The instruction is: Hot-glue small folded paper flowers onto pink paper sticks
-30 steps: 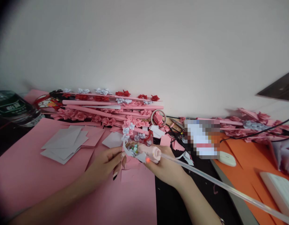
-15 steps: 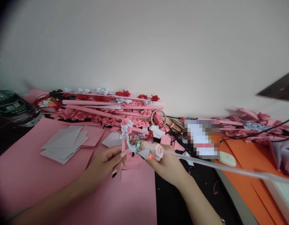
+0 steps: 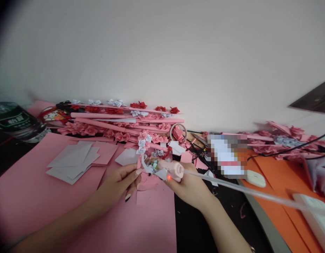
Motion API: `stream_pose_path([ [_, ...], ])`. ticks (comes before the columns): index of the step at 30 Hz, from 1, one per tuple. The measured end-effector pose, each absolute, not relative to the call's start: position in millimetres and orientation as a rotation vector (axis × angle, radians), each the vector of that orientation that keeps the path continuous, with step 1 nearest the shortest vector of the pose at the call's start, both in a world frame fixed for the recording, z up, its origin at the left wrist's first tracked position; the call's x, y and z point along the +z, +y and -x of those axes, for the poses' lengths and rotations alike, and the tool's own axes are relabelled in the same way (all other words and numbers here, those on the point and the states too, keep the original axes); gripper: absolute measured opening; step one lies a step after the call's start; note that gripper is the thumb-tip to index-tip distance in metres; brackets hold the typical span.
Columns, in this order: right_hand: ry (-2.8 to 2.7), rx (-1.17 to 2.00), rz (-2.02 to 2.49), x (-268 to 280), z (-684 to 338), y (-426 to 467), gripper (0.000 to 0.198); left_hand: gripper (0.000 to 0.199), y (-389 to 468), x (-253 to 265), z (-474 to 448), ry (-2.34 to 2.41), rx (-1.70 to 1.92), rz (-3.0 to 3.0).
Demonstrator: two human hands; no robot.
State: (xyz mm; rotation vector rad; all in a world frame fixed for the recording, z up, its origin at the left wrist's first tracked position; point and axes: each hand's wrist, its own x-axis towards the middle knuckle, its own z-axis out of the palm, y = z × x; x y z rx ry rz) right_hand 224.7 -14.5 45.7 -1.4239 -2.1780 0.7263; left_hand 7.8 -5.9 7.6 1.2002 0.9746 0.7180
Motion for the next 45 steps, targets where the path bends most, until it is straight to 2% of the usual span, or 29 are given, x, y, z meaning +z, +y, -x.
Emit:
stream_pose_path([
  [7, -2.186, 0.729, 1.423, 48.1, -224.6, -14.8, 0.02, 0.031, -6.9, 6.5, -5.6, 0.988, 0.683, -1.228],
  [15, -2.148, 0.578, 1.486, 44.5, -226.0, -14.5, 0.02, 0.031, -7.5, 4.9, -6.5, 0.997, 0.66, -1.254],
  [21, -2.199, 0.683, 1.434, 44.4, -226.8, -15.1, 0.017, 0.031, -8.8, 8.8, -6.6, 1.015, 0.654, -1.246],
  [27, -2.172, 0.649, 1.467, 45.5, -228.7, -14.0, 0.021, 0.031, -8.7, 8.8, -7.5, 1.036, 0.647, -1.262],
  [34, -2.194, 0.804, 1.373, 49.1, -223.6, -13.4, 0.016, 0.029, -8.2, 8.3, -8.6, 1.03, 0.672, -1.225],
  [45, -2.192, 0.718, 1.435, 46.8, -225.2, -14.7, 0.015, 0.03, -8.7, 8.3, -7.6, 1.015, 0.663, -1.229],
])
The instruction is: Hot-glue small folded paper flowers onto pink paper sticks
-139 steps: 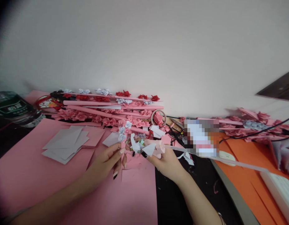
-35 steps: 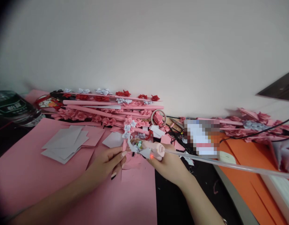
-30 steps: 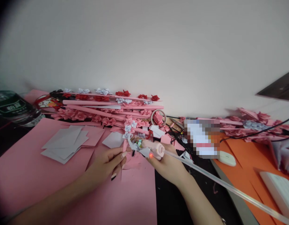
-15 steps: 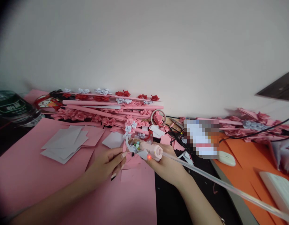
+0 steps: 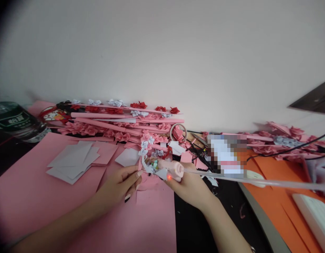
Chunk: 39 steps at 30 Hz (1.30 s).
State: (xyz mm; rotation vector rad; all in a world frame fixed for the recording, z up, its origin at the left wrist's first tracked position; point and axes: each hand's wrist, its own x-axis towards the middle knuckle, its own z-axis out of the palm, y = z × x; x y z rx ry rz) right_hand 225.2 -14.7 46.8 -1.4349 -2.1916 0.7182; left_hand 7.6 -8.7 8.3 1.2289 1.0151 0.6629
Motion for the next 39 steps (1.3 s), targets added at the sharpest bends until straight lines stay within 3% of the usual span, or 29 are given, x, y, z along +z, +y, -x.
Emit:
stream_pose_path([
  [26, -2.214, 0.741, 1.398, 50.9, -226.2, -14.7, 0.018, 0.032, -6.5, 9.0, -6.5, 1.017, 0.66, -1.22],
  [33, -2.14, 0.504, 1.489, 47.3, -229.6, -13.3, 0.013, 0.03, -6.7, 7.2, -6.4, 1.015, 0.66, -1.22],
  [39, -2.152, 0.65, 1.473, 43.7, -227.5, -13.5, 0.022, 0.031, -7.9, 8.9, -7.1, 1.024, 0.636, -1.221],
])
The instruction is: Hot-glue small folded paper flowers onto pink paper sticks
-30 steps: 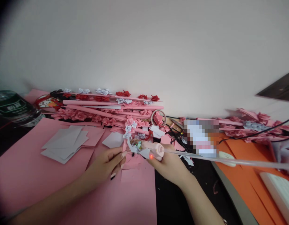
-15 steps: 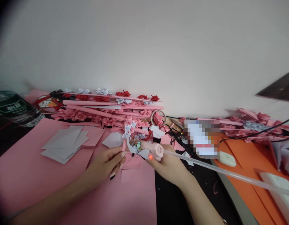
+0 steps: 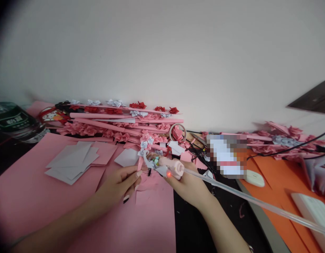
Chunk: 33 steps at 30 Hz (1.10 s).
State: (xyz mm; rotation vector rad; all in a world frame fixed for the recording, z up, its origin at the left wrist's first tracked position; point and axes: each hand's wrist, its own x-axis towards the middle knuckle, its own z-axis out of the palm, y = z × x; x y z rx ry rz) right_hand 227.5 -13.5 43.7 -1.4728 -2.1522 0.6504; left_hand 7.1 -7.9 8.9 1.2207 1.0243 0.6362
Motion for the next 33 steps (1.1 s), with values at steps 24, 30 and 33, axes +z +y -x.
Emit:
stream_pose_path([
  [24, -2.186, 0.688, 1.436, 49.8, -226.9, -14.3, 0.019, 0.031, -8.3, 6.9, -6.6, 1.034, 0.642, -1.249],
  [30, -2.183, 0.737, 1.439, 49.8, -226.4, -14.1, 0.017, 0.031, -7.1, 8.1, -6.0, 1.011, 0.648, -1.234],
  [33, -2.156, 0.685, 1.462, 47.2, -227.8, -14.4, 0.019, 0.032, -6.8, 8.1, -6.1, 1.003, 0.651, -1.235],
])
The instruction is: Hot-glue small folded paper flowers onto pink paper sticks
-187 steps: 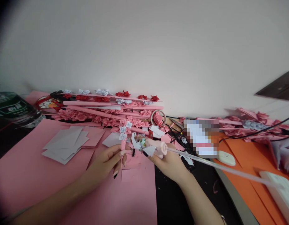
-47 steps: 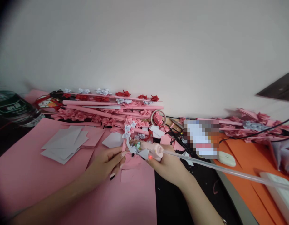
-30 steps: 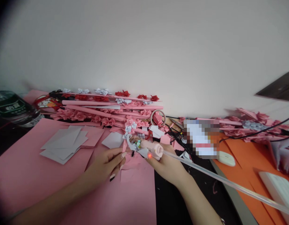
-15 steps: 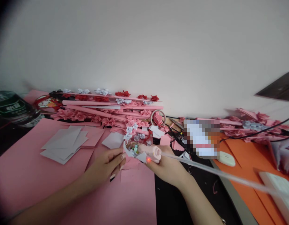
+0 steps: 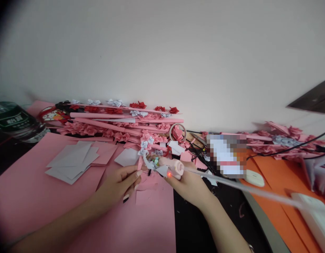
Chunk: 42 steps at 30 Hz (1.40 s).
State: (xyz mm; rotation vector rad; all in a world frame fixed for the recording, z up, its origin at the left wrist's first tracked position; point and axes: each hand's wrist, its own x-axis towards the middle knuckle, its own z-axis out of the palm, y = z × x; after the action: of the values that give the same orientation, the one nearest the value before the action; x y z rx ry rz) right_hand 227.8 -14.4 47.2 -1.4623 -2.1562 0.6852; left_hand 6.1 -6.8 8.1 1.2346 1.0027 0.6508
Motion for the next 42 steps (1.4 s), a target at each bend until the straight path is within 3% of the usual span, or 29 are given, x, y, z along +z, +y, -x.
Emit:
stream_pose_path([
  [35, -2.182, 0.898, 1.347, 50.2, -224.1, -14.3, 0.013, 0.03, -5.5, 4.9, -5.9, 1.015, 0.669, -1.244],
  [42, -2.117, 0.744, 1.429, 44.7, -227.8, -15.8, 0.017, 0.029, -4.9, 9.2, -6.6, 1.014, 0.675, -1.238],
])
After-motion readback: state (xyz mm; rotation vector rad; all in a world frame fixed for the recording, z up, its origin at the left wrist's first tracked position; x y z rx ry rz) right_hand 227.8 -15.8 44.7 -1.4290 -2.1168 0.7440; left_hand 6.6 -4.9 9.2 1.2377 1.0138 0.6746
